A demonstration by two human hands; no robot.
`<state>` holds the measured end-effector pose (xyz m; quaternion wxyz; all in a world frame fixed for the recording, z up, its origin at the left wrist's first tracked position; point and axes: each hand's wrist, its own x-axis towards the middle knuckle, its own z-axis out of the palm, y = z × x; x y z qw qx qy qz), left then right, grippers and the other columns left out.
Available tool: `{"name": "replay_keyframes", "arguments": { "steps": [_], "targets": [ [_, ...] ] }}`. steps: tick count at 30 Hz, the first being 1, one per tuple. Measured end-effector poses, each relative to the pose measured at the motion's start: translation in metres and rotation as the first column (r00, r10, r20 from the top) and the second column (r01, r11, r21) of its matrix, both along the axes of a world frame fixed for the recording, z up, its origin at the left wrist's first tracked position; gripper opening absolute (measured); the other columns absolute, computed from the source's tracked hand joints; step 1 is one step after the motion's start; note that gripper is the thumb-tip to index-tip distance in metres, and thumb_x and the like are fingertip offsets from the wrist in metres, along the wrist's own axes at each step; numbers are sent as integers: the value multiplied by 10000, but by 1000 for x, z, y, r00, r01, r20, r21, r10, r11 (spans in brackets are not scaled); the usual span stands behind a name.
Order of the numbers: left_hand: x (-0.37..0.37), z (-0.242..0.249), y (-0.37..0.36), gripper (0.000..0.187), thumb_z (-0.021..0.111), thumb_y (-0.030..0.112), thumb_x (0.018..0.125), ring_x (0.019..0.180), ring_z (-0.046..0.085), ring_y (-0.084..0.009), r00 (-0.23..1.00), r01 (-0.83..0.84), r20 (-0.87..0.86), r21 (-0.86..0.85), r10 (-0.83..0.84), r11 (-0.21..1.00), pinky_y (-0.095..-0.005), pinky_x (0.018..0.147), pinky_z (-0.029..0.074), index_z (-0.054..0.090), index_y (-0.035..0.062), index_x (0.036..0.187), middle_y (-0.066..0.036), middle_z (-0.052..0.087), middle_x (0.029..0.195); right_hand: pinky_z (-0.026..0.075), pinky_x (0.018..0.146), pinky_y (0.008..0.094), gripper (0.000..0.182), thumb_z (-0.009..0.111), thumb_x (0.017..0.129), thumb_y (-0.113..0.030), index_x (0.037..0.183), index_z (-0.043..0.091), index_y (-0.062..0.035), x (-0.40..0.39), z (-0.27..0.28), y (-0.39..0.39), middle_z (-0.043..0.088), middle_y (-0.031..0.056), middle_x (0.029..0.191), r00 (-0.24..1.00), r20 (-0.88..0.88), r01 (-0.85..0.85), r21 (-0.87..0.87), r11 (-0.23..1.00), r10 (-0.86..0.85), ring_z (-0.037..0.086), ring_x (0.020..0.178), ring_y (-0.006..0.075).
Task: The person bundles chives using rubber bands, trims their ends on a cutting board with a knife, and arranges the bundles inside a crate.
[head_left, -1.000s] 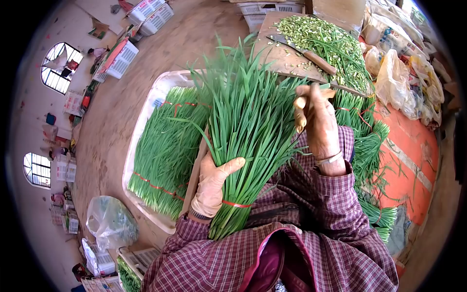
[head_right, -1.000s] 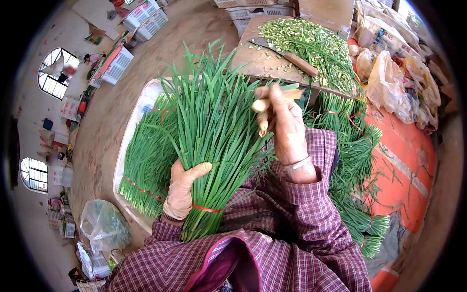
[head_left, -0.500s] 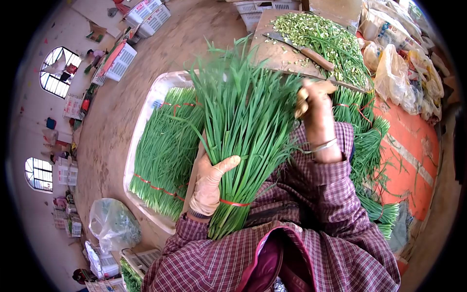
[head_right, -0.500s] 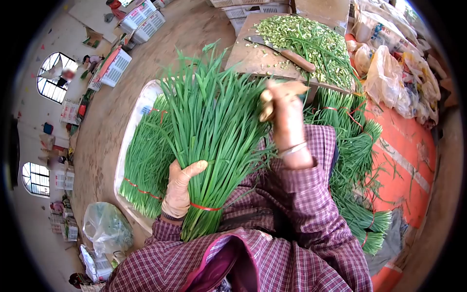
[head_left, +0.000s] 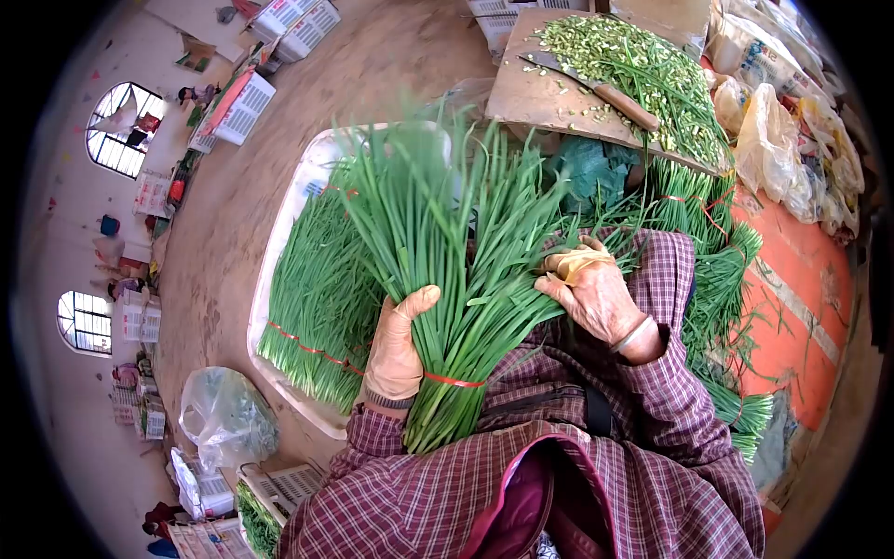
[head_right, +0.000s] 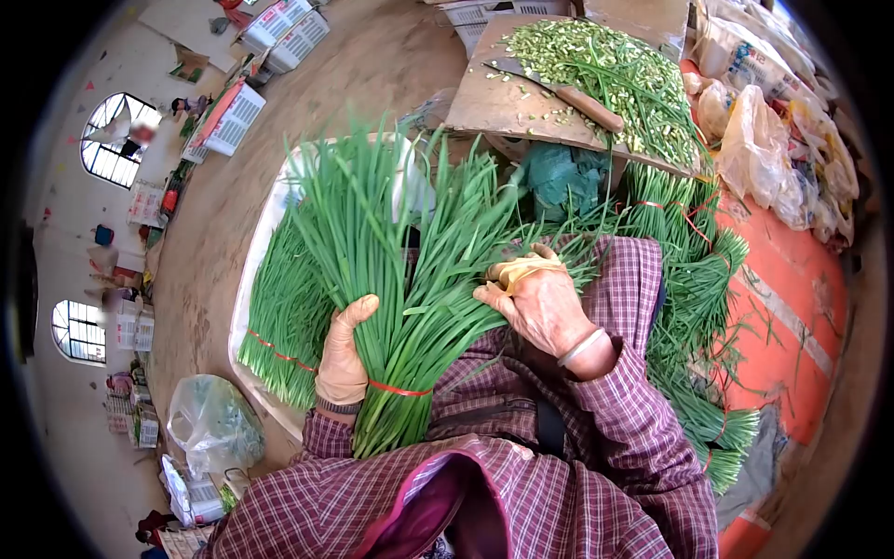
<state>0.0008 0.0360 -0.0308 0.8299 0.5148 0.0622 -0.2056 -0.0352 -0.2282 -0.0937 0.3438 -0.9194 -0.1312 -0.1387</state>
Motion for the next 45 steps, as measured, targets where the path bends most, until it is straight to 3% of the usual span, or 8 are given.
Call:
{"name": "replay_keyframes", "arguments": {
  "steps": [10,17,23,27,32,37,38,45],
  "targets": [
    [2,-24,-2,483,771,130,913,1006,685,-124,986,-18,164,47,10,999,-246,920,577,592,28,1349,-42,686,1189,431,1019,471,280,642,841,-71,1109,710,-116,17,49,-26,702,85,1132,946,209,241,60,969,-248,639,1041,295],
    [-4,-3,-13,454,770,163,903,1050,663,-143,982,57,177,18,-59,998,-286,961,534,606,11,1298,-63,692,1182,366,1119,519,353,745,806,-259,1151,688,-208,33,90,49,637,0,1309,931,365,30,-130,991,19,568,1247,267],
    [0,-13,1,447,740,134,909,1119,628,-169,993,29,113,47,-34,998,-327,1009,498,618,27,1325,-55,665,1252,440,967,458,243,717,881,-363,1002,721,-153,53,0,-2,702,63,1043,983,98,172,-201,964,-155,627,1010,269],
    [11,-11,6,509,691,178,950,1168,597,-167,988,69,134,52,-75,996,-334,1036,477,532,35,1412,-40,629,1308,463,955,456,346,735,872,-306,1136,713,-83,28,5,-40,692,128,1098,948,177,290,-128,948,-266,624,1048,325],
    [37,10,3,385,604,184,1015,1166,614,-202,976,162,149,-5,-160,987,-355,1032,487,567,46,1372,-98,637,1302,447,1015,484,552,803,730,-207,1244,650,-73,12,73,-24,620,146,1321,918,375,210,-175,962,-133,579,1194,347],
    [76,11,-10,436,541,307,1046,1173,632,-207,840,242,442,218,-317,945,-352,1033,507,566,22,1376,-119,650,1310,417,1099,531,688,778,695,-238,1354,594,-308,21,83,35,524,-26,1462,905,359,-65,-410,910,226,507,1342,275],
    [82,25,-20,418,549,322,1047,1153,629,-202,914,381,173,-58,-366,923,-356,1023,510,583,32,1346,-114,643,1296,393,1125,523,680,746,707,-305,1367,582,-317,26,78,42,502,-42,1478,893,366,-80,-444,893,262,490,1361,258],
    [80,75,-32,529,540,473,1039,1088,643,-168,842,536,57,-199,-537,820,-331,944,539,573,46,1351,-82,678,1228,381,1117,531,629,751,699,-319,1308,606,-259,45,95,33,601,-28,1338,860,481,-24,-295,955,170,589,1213,233]
  ]
}}
